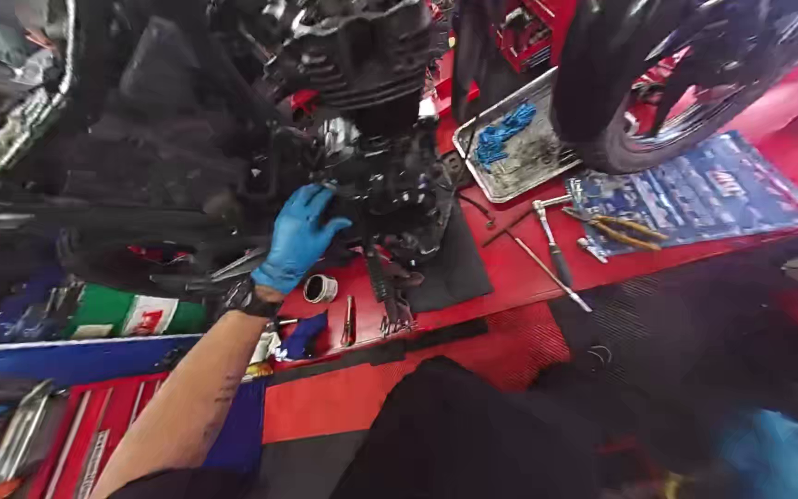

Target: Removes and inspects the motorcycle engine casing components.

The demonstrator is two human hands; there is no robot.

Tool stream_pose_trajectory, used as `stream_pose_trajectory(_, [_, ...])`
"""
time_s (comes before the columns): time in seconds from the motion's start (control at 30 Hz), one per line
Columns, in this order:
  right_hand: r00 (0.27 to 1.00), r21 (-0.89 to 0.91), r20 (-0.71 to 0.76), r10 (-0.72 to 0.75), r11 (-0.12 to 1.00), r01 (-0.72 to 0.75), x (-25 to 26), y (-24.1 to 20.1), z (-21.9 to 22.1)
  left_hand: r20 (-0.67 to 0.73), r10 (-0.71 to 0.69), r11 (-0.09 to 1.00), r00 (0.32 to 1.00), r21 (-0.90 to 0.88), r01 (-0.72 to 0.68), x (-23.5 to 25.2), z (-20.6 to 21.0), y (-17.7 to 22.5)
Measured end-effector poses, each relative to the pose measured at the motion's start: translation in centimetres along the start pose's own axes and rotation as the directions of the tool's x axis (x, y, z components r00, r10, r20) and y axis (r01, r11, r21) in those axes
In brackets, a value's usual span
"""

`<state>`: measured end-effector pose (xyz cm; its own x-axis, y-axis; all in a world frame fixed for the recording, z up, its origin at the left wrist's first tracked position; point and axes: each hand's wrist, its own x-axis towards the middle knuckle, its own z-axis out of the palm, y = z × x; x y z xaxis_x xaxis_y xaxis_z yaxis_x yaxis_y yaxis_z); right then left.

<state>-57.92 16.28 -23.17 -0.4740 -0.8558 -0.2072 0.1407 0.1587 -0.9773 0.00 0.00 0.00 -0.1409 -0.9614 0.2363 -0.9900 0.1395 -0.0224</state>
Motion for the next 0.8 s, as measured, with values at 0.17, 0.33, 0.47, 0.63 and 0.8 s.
stream_pose_trajectory(0.17, [0.954, 0.09, 0.3, -0.001, 0.996, -0.028, -17.1, 3.9, 14.3, -0.073, 0.277, 0.961, 0.958, -0.002, -0.278, 1.1, 0.0, -2.4])
stream_pose_trajectory(0.33, [0.91, 0.115, 0.404, -0.091, 0.992, 0.048, -27.5, 5.5, 25.8, -0.03, 0.343, 0.939, 0.939, -0.013, -0.344, 1.1, -0.7, -3.0])
stream_pose_trajectory(0.47, [0.973, -0.048, 0.218, -0.081, 0.994, 0.094, -33.8, 11.4, 35.0, -0.048, 0.378, 0.926, 0.924, 0.006, -0.378, 2.4, 0.3, -3.8])
stream_pose_trajectory(0.63, [0.978, 0.119, 0.188, -0.09, 0.991, 0.068, -32.3, 12.0, 46.4, -0.137, 0.409, 0.91, 0.902, -0.004, -0.414, 2.7, 1.2, -4.7])
stream_pose_trajectory(0.8, [0.98, 0.158, 0.198, -0.008, 0.987, -0.024, -28.1, 12.1, 53.0, -0.206, 0.418, 0.904, 0.885, -0.006, -0.429, 3.2, 1.9, -5.3])
